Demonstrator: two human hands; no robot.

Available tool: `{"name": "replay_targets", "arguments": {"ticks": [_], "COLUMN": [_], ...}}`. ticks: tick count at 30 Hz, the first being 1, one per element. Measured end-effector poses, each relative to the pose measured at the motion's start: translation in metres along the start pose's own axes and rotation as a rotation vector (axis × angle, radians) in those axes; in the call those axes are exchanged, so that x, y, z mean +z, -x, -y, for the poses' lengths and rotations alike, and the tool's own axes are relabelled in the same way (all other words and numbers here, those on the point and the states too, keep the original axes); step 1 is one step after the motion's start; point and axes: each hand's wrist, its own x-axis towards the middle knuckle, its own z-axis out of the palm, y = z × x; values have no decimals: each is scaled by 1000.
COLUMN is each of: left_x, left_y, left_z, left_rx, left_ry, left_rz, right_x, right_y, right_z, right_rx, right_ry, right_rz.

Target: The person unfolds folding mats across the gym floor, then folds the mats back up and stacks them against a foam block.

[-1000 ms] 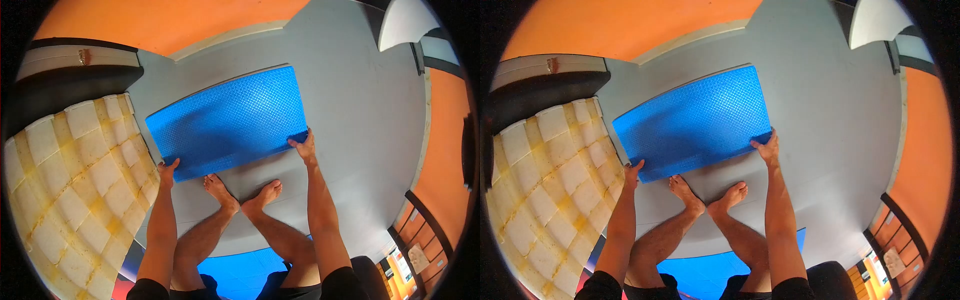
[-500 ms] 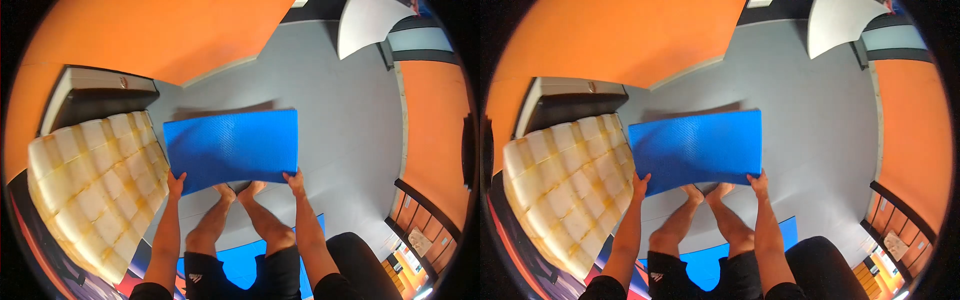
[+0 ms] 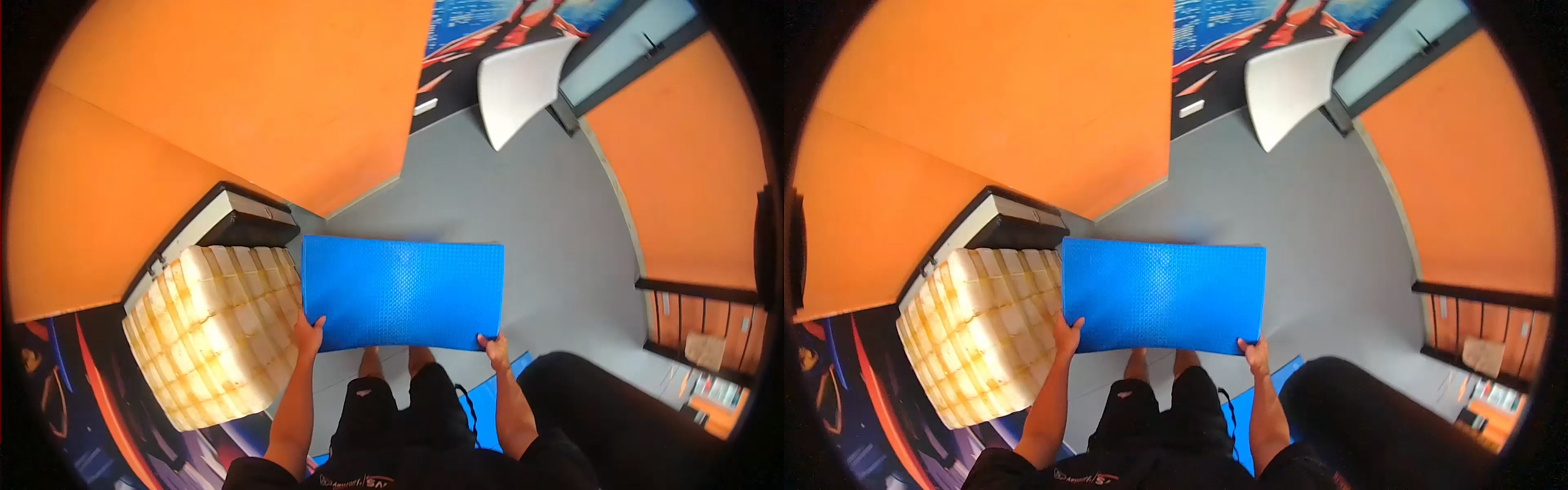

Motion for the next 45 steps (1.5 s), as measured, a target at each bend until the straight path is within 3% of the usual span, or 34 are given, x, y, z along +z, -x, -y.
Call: {"name": "replay_targets", "arguments": {"ticks": [6, 13, 18, 24, 30, 37, 45], "left_x": [-53, -63, -21, 38, 84, 93, 91], "left_y": [-21, -40, -30, 50, 180, 355, 523], "left_z": [-40, -60, -88, -154, -179, -126, -29], "left_rx": [177, 394, 547, 706, 927, 1128, 1240], "left_ry": [44, 73, -74, -258, -358, -405, -352], "left_rz": [112, 367, 572, 814, 1034, 1252, 1465], "right_x": [5, 36, 63, 106, 161, 223, 250], "right_y": [129, 275, 367, 473, 574, 693, 822], "right_z": [0, -53, -99, -162, -214, -302, -380], "right_rx": [-197, -20, 51, 190, 301, 356, 524], "right_ry": [-98, -488, -589, -704, -838, -967, -817], "right_rz": [-180, -456, -694, -1005, -1327, -1669, -1901]}}
